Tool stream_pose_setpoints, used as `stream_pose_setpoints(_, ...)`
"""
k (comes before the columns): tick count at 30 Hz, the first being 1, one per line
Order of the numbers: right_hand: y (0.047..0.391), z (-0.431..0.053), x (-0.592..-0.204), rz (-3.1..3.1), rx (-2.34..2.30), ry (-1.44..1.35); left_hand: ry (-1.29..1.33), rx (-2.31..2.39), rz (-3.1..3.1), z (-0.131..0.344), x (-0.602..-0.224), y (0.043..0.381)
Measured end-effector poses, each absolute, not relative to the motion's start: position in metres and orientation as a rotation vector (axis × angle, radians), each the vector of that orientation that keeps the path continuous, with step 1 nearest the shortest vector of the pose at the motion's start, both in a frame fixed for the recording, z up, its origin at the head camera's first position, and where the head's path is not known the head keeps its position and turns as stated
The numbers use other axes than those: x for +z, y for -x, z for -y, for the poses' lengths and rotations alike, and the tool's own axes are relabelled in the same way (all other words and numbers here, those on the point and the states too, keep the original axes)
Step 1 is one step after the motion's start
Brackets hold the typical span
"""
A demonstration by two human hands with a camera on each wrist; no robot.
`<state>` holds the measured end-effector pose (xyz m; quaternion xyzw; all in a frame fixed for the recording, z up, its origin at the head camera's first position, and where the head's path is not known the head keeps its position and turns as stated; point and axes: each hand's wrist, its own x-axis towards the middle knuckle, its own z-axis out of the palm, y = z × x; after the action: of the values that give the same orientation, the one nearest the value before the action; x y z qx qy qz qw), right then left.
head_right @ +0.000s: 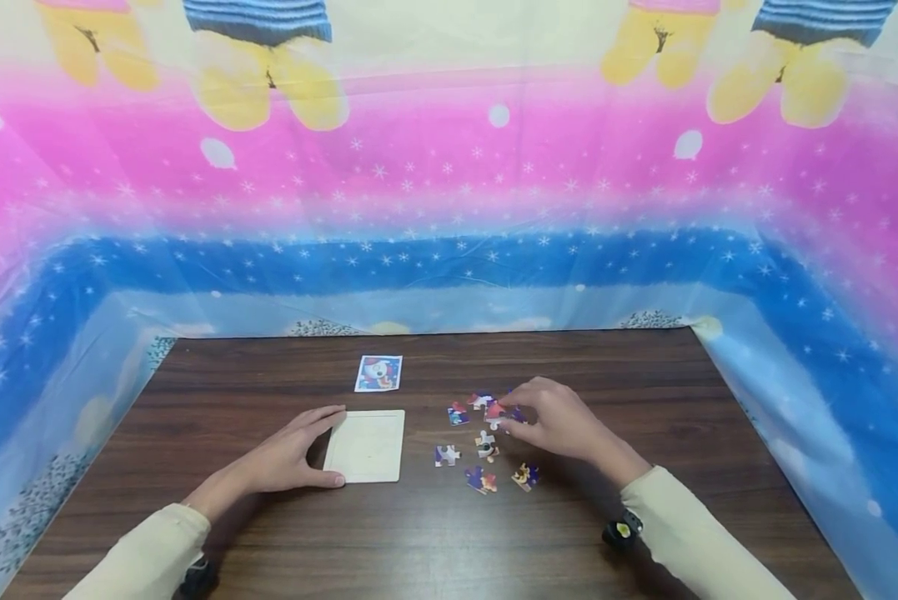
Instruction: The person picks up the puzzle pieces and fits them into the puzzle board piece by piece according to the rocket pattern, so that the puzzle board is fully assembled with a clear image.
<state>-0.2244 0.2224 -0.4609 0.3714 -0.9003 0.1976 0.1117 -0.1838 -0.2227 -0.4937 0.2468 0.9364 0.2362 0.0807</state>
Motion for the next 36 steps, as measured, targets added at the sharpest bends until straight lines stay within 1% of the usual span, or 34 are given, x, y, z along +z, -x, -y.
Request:
stream_pose_setpoints(6, 0.230, -0.192, -0.460, 2.625, 0.635, -1.130, -0.728, 0.730, -2.794, 0.222, -0.494, 0.184)
stream_pose_setpoints(17, 0.236, -0.128, -0.477, 2.646, 0.634, -1.210, -0.706, 0.743, -2.786, 0.222, -0.494, 0.182)
stream_pose_setpoints(24, 0.241, -0.087, -0.478, 2.650, 0.632, -1.284, -0.696, 0.736, -2.784, 0.221, -0.494, 0.182)
stream_pose_setpoints(36, 0.251, -0.032, -0.488, 2.661, 0.613, -1.367, -0.691, 0.756, -2.761, 0.222, -0.491, 0.183)
